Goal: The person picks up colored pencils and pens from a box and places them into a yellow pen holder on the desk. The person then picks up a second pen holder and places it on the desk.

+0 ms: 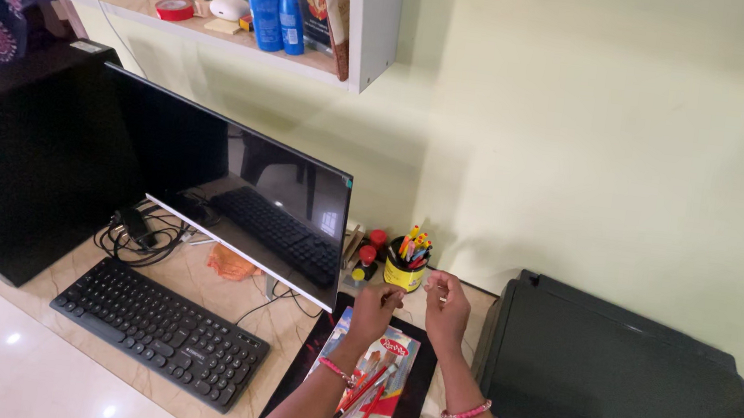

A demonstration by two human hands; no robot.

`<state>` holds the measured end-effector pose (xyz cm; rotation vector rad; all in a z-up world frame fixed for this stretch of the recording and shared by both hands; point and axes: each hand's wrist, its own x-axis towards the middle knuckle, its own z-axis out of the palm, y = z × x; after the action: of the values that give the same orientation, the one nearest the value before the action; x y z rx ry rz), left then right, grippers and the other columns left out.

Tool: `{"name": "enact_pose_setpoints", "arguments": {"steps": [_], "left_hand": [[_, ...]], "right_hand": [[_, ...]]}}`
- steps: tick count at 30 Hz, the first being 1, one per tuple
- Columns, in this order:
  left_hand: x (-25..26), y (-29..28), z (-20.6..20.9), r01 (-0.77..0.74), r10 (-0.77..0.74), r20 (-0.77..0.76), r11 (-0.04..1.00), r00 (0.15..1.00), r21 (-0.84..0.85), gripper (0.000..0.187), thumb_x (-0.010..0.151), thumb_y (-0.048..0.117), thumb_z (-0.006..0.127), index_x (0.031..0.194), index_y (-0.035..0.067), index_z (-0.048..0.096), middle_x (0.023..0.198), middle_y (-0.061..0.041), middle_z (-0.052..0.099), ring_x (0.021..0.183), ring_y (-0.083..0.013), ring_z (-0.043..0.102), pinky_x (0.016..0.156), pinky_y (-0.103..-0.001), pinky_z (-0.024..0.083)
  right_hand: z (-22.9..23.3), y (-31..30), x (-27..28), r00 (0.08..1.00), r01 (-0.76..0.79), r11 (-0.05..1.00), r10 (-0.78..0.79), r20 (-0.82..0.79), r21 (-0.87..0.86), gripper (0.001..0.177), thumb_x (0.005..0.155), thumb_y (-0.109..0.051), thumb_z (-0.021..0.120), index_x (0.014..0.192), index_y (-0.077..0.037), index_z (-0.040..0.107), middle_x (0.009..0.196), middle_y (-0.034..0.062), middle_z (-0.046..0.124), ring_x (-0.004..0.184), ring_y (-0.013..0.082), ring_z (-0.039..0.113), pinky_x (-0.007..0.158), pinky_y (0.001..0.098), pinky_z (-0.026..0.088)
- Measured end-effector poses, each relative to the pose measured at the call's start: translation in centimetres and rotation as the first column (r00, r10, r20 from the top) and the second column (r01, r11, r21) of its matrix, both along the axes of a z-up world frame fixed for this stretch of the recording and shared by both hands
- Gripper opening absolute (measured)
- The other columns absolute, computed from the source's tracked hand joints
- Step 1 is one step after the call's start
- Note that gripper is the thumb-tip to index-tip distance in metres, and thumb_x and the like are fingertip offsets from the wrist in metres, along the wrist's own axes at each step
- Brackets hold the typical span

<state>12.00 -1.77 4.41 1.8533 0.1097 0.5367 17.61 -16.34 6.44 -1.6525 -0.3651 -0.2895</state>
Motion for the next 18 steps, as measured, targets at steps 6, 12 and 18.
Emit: {"name": "enact_pose_setpoints", "arguments": {"steps": [6,12,18], "left_hand": [[-3.8,1.2,-2.9,0.08,-0.08,-0.02,0.997,0.997,-0.003,0.011,0.09,0.008,0.071,0.095,-0.001,0.076,0.075,-0.013,0.075,0.067,-0.0195,0.073,0.063,-0.032,0.056],[-8.8,1.7,-3.9,0.1,-0.032,-0.34,0.978,0.94,0.184,0.015,0.078,0.018,0.08,0.084,0.005,0.077,0.079,-0.012,0.075,0.075,-0.0275,0.076,0.07,-0.039,0.059],[-11.6,1.2,-5.7,0.23,0.057,-0.51,0.846,0.858,0.481,0.018,0.085,0.021,0.078,0.096,0.007,0.077,0.107,-0.024,0.07,0.1,-0.0381,0.07,0.084,-0.047,0.058]], "right_hand": [[-2.8,-0.2,-3.9,0.995,-0.017,0.999,0.012,-0.098,-0.046,0.019,0.094,-0.003,0.064,0.112,-0.002,0.066,0.093,0.0062,0.073,0.078,0.0144,0.073,0.068,0.0279,0.058],[-6.5,-0.5,-9.1,0.959,-0.082,0.868,-0.065,-0.275,-0.49,0.024,0.08,-0.014,0.079,0.101,-0.007,0.07,0.076,0.0092,0.073,0.07,0.02,0.072,0.066,0.0326,0.056],[-7.4,0.4,-15.1,0.88,-0.166,0.723,-0.199,-0.432,-0.67,0.028,0.077,-0.029,0.083,0.095,-0.013,0.069,0.083,0.0118,0.077,0.083,0.027,0.076,0.074,0.0397,0.058]]}}
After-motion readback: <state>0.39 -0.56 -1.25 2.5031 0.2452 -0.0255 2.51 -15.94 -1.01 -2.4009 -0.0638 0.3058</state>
